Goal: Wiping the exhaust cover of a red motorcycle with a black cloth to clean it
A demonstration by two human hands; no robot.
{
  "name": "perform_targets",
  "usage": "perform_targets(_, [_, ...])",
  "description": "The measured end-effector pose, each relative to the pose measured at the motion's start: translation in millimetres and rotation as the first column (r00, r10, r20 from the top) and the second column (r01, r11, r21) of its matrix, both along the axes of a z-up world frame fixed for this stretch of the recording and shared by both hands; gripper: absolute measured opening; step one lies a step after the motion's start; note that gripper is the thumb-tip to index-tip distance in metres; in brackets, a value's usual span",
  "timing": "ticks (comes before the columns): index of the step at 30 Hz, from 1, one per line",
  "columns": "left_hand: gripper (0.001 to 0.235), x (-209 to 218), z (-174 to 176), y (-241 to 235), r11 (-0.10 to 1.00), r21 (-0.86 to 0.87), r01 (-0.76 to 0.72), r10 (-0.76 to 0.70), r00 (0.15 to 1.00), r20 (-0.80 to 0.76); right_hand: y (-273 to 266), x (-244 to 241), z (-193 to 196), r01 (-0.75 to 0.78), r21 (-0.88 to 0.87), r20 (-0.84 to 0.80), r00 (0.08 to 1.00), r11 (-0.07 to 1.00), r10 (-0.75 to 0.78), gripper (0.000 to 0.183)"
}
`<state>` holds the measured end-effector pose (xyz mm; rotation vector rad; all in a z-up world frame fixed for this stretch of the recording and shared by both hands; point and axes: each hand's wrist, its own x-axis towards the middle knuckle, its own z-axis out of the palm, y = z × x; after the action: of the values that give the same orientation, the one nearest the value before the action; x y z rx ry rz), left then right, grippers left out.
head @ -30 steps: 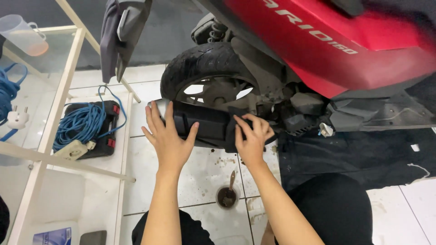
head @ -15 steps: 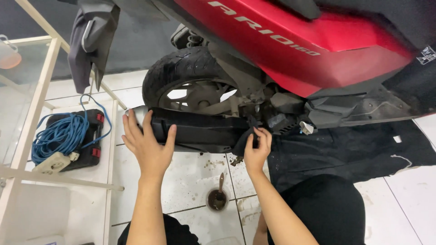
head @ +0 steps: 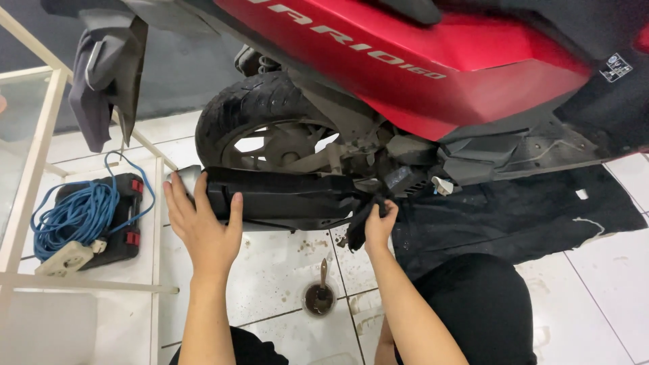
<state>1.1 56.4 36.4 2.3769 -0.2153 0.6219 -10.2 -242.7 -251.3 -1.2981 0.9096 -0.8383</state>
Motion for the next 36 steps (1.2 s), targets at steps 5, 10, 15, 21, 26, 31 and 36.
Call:
perform_targets(5, [0.065,1.6,-0.3,0.6,1.0,0.008,0.004,-0.003,0.999,-0.036,23.1,-7.5,48.2,-0.052,-0.158,-0.014,0.999,0.986,0.051,0.033])
perform_targets(10, [0.066,0.2,-1.1,-0.8,1.0,0.026,-0.011,0.012,0.999,-0.041,30.8,-8.9,59.0,-0.055,-0.311,-0.034,0.998,0.949,0.047,0.03])
perform_targets(15, [0.066,1.3,-1.0,0.0,1.0,0.026,-0.005,0.006,0.999,-0.039,-29.1,23.1,-56.6,0.115,-0.079,-0.201,0.971,0.99,-0.129,0.032])
perform_targets(21, [0.066,-1.4,-0.5,-0.6,0.999,0.033,-0.01,0.012,0.998,-0.06,-61.8,29.4,-79.2,0.037,-0.009,-0.309,0.95,0.999,-0.038,0.037])
perform_targets(26, [0.068,-1.9,2.6,-0.6,0.999,0.031,-0.012,0.014,0.997,-0.076,-15.7,3.0,-25.9,0.074,-0.24,-0.282,0.949,0.968,-0.142,0.027])
perform_targets(31, [0.067,0.3,-0.9,-1.2,0.999,0.031,-0.019,0.021,0.998,-0.064,16.6,-14.4,18.0,0.087,-0.405,-0.241,0.95,0.91,-0.198,0.027])
perform_targets(36, [0.068,1.8,-6.4,2.4,0.999,0.034,-0.014,0.015,0.998,-0.055,6.6,-9.6,20.6,-0.062,-0.241,-0.347,0.937,0.969,-0.027,0.037])
